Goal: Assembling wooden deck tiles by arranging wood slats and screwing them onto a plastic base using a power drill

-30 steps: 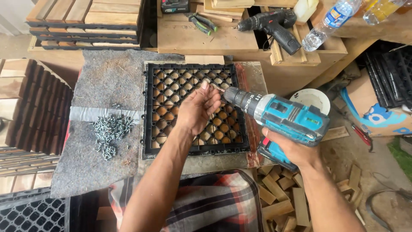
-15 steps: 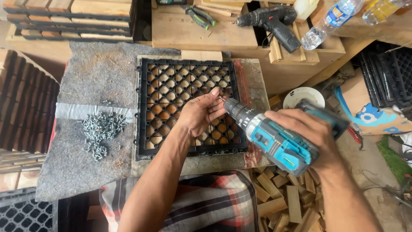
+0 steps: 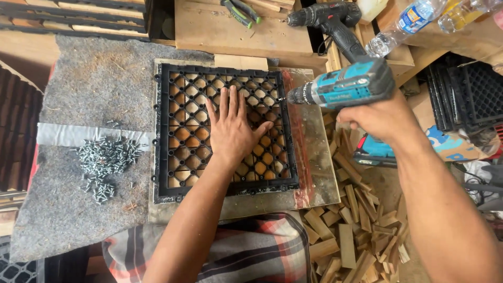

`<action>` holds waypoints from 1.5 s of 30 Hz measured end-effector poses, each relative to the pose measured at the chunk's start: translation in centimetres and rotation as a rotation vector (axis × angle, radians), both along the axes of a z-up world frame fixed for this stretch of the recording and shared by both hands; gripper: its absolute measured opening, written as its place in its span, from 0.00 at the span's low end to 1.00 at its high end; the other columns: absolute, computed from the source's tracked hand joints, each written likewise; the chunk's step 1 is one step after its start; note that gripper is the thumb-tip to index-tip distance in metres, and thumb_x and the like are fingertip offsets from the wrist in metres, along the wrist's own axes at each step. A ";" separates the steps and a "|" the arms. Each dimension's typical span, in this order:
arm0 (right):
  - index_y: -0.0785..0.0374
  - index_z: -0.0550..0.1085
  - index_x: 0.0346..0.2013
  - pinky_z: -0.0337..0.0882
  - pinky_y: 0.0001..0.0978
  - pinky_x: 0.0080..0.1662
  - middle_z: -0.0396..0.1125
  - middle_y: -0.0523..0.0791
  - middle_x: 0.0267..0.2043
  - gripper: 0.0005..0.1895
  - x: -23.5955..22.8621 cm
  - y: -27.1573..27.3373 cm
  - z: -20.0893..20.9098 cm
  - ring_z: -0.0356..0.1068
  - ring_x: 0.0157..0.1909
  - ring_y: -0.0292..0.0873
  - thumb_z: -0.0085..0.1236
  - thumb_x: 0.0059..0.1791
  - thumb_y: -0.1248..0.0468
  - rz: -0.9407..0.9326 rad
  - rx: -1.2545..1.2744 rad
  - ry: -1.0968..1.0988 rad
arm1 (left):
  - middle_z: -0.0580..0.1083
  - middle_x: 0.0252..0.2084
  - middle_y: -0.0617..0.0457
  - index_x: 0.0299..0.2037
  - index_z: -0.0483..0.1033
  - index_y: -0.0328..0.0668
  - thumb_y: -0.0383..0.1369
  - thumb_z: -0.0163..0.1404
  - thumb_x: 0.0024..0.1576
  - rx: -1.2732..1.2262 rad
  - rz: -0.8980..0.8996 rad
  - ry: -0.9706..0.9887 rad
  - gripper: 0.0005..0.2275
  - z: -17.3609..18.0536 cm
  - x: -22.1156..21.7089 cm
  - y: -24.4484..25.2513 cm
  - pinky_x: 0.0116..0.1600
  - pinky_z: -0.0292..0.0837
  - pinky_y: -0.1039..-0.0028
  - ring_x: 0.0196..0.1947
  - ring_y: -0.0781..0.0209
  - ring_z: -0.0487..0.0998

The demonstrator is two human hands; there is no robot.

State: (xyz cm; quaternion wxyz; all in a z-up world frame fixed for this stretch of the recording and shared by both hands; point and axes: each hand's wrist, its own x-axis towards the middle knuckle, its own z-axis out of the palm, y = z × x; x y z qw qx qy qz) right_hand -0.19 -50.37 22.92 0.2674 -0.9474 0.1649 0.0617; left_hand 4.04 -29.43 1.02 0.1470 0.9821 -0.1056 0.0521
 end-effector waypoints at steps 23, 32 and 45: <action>0.69 0.70 0.25 0.70 0.38 0.31 0.64 0.49 0.26 0.10 7.6 3.2 0.9 0.65 0.28 0.44 0.65 0.45 0.77 0.055 -0.205 0.319 | 0.42 0.80 0.44 0.76 0.49 0.40 0.71 0.28 0.57 0.020 0.021 -0.005 0.46 -0.1 -0.2 -0.3 0.75 0.19 0.41 0.79 0.47 0.33; 0.70 0.76 0.31 0.69 0.41 0.32 0.65 0.50 0.29 0.03 7.8 3.7 1.1 0.64 0.30 0.47 0.64 0.47 0.75 0.087 -0.314 0.373 | 0.38 0.80 0.44 0.77 0.45 0.42 0.71 0.23 0.58 0.048 0.010 0.041 0.46 0.0 0.1 -0.4 0.75 0.16 0.40 0.79 0.47 0.30; 0.70 0.77 0.24 0.65 0.42 0.30 0.69 0.52 0.22 0.08 8.9 0.9 -0.3 0.64 0.23 0.46 0.68 0.45 0.71 0.174 -0.325 0.367 | 0.42 0.80 0.43 0.76 0.50 0.39 0.69 0.28 0.60 0.010 0.028 -0.031 0.44 -0.9 -0.1 -0.6 0.76 0.20 0.43 0.79 0.47 0.34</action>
